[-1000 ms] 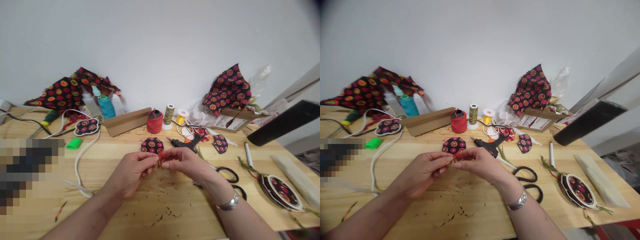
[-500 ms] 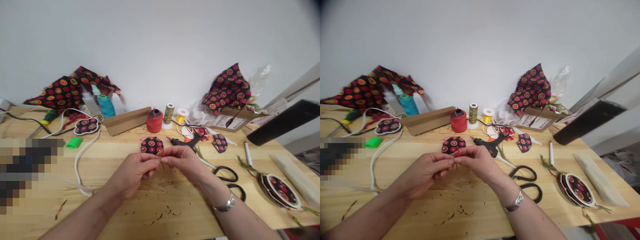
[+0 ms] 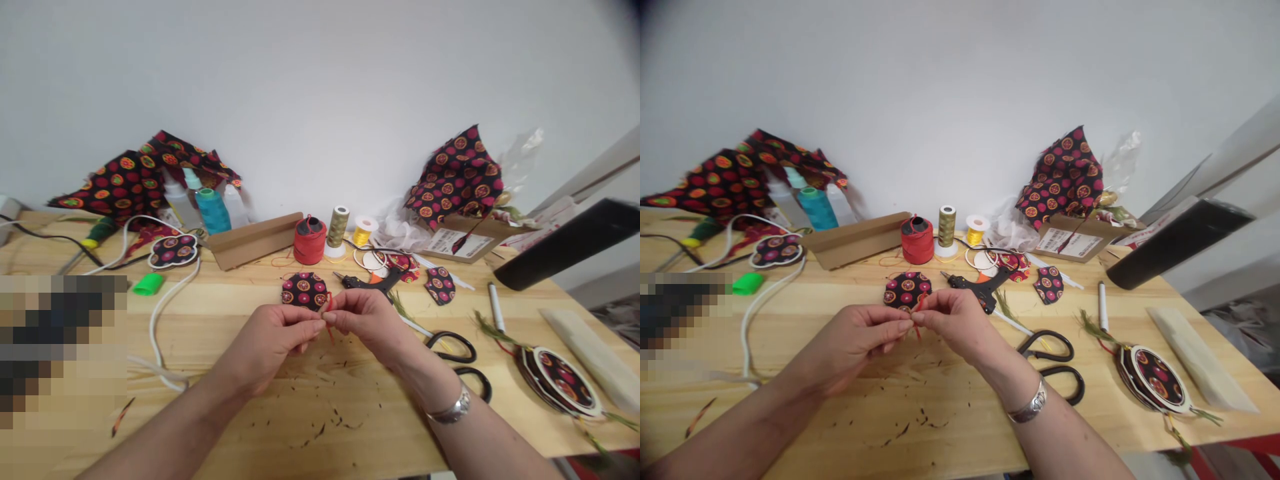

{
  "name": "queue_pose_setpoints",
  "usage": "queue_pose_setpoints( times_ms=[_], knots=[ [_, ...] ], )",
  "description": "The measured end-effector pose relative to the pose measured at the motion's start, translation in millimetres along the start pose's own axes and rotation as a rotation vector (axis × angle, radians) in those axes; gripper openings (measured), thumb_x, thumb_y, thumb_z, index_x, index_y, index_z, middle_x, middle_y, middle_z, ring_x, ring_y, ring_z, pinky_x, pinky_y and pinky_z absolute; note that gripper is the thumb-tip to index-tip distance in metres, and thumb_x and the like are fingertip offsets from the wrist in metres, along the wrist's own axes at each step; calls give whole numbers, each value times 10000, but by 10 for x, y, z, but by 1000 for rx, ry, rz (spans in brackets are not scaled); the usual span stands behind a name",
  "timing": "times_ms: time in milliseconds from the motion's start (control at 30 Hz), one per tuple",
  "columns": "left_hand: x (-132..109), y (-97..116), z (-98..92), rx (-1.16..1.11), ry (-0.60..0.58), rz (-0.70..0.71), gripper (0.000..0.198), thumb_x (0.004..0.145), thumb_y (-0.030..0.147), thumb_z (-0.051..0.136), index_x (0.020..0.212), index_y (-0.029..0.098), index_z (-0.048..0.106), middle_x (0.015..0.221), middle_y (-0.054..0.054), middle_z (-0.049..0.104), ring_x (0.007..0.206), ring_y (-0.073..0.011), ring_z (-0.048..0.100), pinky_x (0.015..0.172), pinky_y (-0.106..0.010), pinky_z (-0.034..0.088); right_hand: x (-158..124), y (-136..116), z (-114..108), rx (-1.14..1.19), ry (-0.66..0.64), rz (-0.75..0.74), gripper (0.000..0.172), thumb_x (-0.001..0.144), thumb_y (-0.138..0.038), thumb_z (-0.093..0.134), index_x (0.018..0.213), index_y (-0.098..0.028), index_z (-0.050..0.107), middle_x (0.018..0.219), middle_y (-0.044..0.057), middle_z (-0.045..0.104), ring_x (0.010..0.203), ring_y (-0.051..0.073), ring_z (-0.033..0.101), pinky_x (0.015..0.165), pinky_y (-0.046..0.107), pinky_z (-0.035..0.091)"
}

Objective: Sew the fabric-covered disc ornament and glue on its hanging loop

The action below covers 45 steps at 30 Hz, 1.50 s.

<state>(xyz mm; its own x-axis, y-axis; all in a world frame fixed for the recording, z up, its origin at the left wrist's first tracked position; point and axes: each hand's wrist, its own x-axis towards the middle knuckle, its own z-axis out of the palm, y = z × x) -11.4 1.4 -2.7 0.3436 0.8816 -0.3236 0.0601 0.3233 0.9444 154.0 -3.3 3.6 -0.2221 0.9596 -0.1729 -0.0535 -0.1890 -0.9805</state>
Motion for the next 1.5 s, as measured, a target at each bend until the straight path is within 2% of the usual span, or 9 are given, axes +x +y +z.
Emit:
queue_pose_setpoints(
  times_ms=[167, 400, 733, 1033, 1133, 1333, 1500],
  knots=[
    [8, -13, -4, 80, 19, 22, 135, 680, 289, 652, 666, 171, 715, 466, 55, 441, 471, -74, 331, 462, -218, 222, 6, 6, -6, -56, -2, 5, 143, 644, -269, 694, 674, -138, 645, 589, -25, 573, 531, 71, 417, 535, 228, 308],
    [11, 17, -19, -1, 59, 37, 125, 660, 276, 659, 628, 159, 692, 500, 44, 489, 486, -73, 350, 471, -217, 233, 8, -10, -34, -79, -21, 37, 117, 658, -247, 681, 713, -143, 681, 617, -11, 607, 549, 76, 453, 557, 232, 336],
    [15, 42, 1, -26, 70, 59, 135, 667, 263, 650, 592, 154, 675, 489, 42, 493, 484, -79, 357, 481, -226, 253, 9, -18, -34, -268, 43, 11, 141, 699, -272, 632, 673, -134, 635, 579, -23, 558, 527, 73, 419, 533, 227, 324],
    [9, 66, 14, -22, 111, 79, 135, 653, 244, 652, 552, 156, 667, 466, 46, 489, 465, -85, 361, 474, -230, 254, -18, -42, 7, -295, 94, -18, 196, 712, -336, 621, 668, -147, 599, 573, -23, 537, 499, 75, 410, 490, 220, 322],
    [18, 58, 10, -80, 111, 71, 127, 662, 230, 655, 563, 151, 667, 489, 40, 517, 466, -75, 364, 469, -219, 249, -59, -37, 80, -386, 120, -111, 168, 741, -303, 594, 674, -149, 607, 609, 0, 577, 539, 97, 459, 512, 228, 363],
    [43, 21, -11, -256, 89, 6, 94, 631, 218, 700, 630, 125, 693, 520, 23, 550, 465, -57, 381, 445, -197, 236, -138, 57, 164, -774, 194, -525, 127, 814, -201, 520, 748, -174, 625, 718, 32, 632, 678, 134, 539, 650, 257, 412],
    [47, 16, -27, -364, 78, -35, 92, 603, 191, 727, 640, 115, 690, 526, 20, 553, 467, -50, 401, 437, -178, 261, -145, 136, 156, -1020, 180, -739, 129, 846, -158, 478, 836, -157, 606, 772, 56, 615, 724, 149, 536, 671, 273, 408]
  ],
)
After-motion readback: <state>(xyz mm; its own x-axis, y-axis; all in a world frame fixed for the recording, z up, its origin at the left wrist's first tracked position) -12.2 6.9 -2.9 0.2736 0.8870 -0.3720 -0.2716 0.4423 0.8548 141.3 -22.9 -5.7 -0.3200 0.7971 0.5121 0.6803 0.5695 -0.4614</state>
